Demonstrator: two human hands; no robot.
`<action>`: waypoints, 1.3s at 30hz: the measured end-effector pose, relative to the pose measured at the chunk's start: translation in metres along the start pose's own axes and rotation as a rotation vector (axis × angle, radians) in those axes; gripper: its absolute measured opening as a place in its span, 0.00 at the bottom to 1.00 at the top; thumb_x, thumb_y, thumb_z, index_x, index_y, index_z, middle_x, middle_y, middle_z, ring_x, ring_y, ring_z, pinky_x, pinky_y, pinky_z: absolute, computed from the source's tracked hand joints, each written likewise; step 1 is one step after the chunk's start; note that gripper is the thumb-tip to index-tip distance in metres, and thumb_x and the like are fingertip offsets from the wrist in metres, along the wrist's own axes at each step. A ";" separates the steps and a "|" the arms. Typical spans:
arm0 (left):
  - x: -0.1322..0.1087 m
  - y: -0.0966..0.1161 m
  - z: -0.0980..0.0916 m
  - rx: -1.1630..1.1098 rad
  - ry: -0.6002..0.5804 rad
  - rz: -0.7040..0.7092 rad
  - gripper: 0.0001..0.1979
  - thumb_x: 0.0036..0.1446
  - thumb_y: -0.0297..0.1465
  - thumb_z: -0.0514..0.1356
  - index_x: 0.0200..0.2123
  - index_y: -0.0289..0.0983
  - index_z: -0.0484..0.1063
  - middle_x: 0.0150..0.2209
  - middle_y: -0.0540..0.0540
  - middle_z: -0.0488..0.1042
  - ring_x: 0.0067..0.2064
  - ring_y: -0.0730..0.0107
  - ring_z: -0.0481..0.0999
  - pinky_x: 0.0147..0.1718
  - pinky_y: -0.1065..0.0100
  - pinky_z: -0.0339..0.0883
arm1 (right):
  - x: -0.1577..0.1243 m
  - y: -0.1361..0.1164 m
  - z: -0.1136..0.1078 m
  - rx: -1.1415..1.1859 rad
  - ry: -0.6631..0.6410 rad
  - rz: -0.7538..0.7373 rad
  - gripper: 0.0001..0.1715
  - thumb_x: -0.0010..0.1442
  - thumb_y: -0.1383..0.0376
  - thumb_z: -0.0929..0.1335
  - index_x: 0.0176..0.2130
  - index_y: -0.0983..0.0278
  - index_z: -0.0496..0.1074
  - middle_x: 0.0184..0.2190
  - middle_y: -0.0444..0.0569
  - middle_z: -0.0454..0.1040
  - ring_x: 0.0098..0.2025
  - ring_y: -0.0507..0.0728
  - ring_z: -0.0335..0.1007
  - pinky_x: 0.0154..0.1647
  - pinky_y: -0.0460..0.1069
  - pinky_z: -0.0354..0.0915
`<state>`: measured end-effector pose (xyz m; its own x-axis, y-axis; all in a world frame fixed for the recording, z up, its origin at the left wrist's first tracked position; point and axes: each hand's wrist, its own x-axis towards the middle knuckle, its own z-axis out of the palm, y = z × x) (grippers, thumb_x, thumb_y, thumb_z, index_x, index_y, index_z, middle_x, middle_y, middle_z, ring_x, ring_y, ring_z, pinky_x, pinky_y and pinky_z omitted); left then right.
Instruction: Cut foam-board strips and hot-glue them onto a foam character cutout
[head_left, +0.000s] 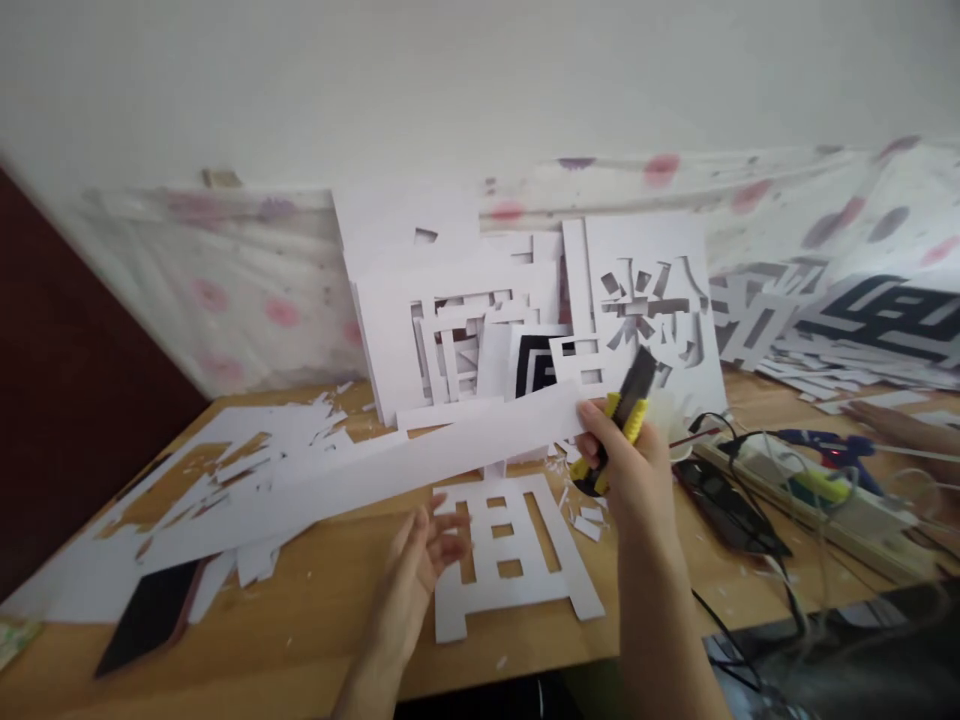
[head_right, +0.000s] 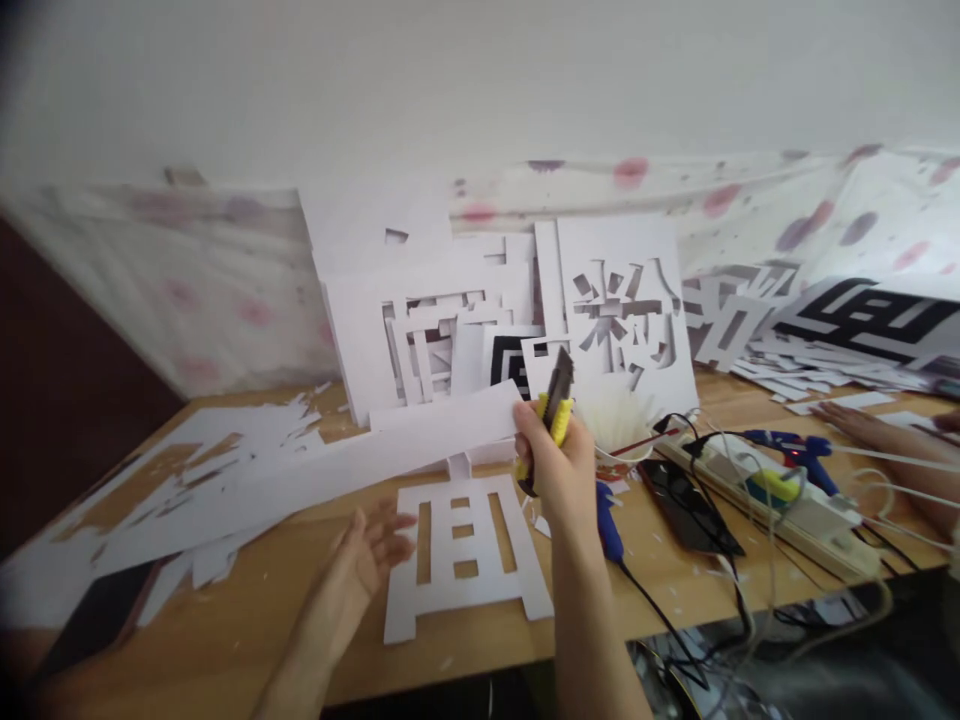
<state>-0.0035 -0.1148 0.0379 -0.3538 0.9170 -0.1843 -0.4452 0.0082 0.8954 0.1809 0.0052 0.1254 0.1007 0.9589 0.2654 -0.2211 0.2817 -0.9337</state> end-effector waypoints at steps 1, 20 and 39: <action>0.001 -0.001 0.006 -0.126 -0.030 0.004 0.29 0.47 0.56 0.66 0.41 0.38 0.76 0.40 0.42 0.80 0.39 0.61 0.79 0.41 0.61 0.72 | -0.007 0.000 -0.006 0.002 0.018 0.004 0.17 0.52 0.54 0.75 0.29 0.63 0.69 0.15 0.37 0.59 0.18 0.47 0.53 0.16 0.43 0.48; 0.018 0.073 0.025 -0.094 -0.216 0.318 0.12 0.60 0.39 0.62 0.40 0.38 0.67 0.33 0.47 0.77 0.26 0.70 0.75 0.25 0.69 0.70 | -0.148 0.071 -0.031 -0.326 -0.444 0.319 0.28 0.55 0.42 0.69 0.25 0.63 0.68 0.19 0.40 0.56 0.23 0.50 0.50 0.24 0.47 0.50; -0.013 0.091 -0.126 0.688 -0.445 -0.233 0.18 0.58 0.47 0.62 0.37 0.36 0.75 0.33 0.40 0.81 0.30 0.62 0.79 0.29 0.68 0.70 | -0.159 0.102 -0.043 -0.450 -0.353 0.315 0.30 0.56 0.39 0.67 0.27 0.63 0.73 0.21 0.44 0.64 0.24 0.54 0.59 0.27 0.48 0.58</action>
<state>-0.1433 -0.1763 0.0708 0.1050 0.9321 -0.3466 0.1833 0.3244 0.9280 0.1836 -0.1199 -0.0222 -0.2441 0.9686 -0.0461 0.2476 0.0163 -0.9687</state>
